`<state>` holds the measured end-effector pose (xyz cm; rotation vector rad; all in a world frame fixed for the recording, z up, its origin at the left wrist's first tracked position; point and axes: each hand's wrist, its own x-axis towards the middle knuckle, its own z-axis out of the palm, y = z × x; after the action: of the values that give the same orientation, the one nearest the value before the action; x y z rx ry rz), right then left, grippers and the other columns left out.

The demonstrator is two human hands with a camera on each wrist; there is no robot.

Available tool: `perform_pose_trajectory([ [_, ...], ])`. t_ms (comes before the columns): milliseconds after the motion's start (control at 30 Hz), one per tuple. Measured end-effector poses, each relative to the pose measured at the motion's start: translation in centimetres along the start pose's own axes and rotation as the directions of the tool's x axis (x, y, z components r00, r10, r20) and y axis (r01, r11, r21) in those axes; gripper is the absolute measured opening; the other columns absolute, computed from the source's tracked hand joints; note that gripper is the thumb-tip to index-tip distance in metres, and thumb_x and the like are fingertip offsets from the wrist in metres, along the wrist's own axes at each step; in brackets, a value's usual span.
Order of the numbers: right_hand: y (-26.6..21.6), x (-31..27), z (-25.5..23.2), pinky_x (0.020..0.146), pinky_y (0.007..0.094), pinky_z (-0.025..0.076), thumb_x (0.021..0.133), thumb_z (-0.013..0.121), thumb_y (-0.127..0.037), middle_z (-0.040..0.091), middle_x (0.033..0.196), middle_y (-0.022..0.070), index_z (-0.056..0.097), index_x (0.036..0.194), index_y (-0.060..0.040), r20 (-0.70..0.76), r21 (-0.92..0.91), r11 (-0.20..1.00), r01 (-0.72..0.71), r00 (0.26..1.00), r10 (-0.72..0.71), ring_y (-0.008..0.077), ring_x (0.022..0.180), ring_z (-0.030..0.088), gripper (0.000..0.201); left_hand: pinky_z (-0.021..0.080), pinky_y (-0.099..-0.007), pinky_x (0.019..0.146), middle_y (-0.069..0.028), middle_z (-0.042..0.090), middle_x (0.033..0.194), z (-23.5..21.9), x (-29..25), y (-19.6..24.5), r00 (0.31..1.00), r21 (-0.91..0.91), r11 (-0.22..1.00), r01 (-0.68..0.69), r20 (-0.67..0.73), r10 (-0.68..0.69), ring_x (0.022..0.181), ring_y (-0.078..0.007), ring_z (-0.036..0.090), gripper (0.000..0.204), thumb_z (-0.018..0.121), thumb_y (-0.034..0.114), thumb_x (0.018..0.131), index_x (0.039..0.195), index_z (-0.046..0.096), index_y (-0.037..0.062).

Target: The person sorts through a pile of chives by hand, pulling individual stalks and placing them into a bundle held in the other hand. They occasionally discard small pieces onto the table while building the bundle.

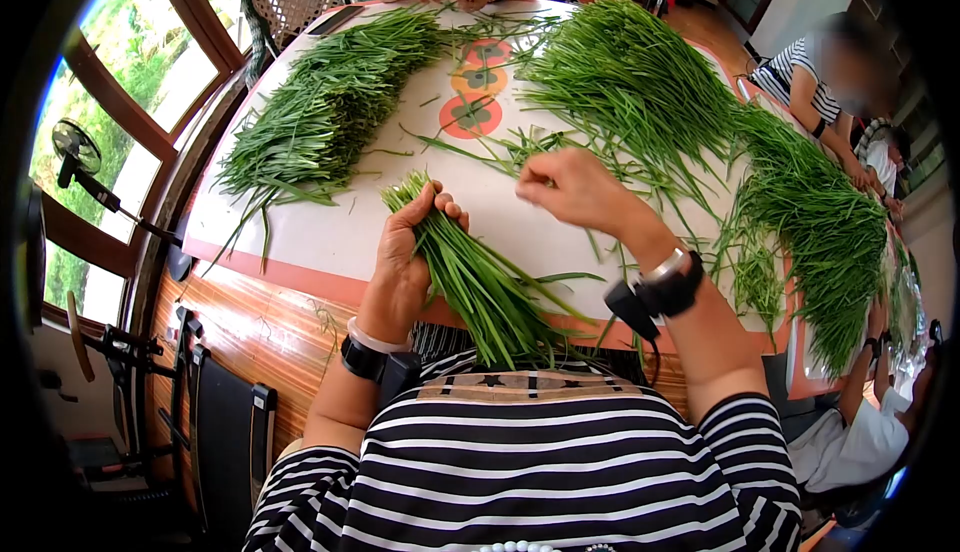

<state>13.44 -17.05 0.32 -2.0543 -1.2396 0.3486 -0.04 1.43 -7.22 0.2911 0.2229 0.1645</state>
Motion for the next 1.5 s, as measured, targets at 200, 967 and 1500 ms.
perform_pose_trajectory([
  [200,2.4,6.8,5.3,0.071,0.0423,0.048,0.082,0.063,-0.019,0.063,0.085,0.0144,0.063,0.084,-0.0029,-0.238,-0.378,0.926,-0.008,0.967,-0.088,0.0334,0.08,0.062,0.016,0.052,-0.0344,0.075,-0.0039,0.057,0.077,0.2,-0.2,-0.3,0.999,0.018,1.0,0.025,-0.022,-0.024,0.071,-0.0185,0.057,0.014,0.06,0.017,0.093,0.098,0.054,0.0053],
  [967,6.8,2.7,-7.0,0.074,0.023,0.046,0.083,0.072,-0.017,0.065,0.114,0.0062,0.067,0.087,-0.0084,-0.838,-0.007,0.992,0.128,0.54,-0.076,0.0085,0.082,0.059,0.011,0.053,-0.0353,0.075,-0.0036,0.057,0.079,1.3,0.7,-1.6,0.996,0.235,0.968,0.092,-0.005,-0.094,0.075,-0.0191,0.059,0.013,0.063,0.016,0.091,0.093,0.055,0.0061],
  [1500,-0.2,-3.4,2.4,0.06,0.021,0.045,0.092,0.058,-0.006,0.061,0.072,0.0008,0.056,0.089,-0.0011,-0.022,0.443,0.891,-0.101,0.992,0.123,0.006,0.067,0.057,0.006,0.052,-0.0364,0.079,-0.0046,0.056,0.085,1.4,0.7,-2.1,0.988,0.259,0.964,0.05,0.125,-0.085,0.08,-0.0188,0.059,0.033,0.06,0.014,0.092,0.121,0.05,0.0015],
])
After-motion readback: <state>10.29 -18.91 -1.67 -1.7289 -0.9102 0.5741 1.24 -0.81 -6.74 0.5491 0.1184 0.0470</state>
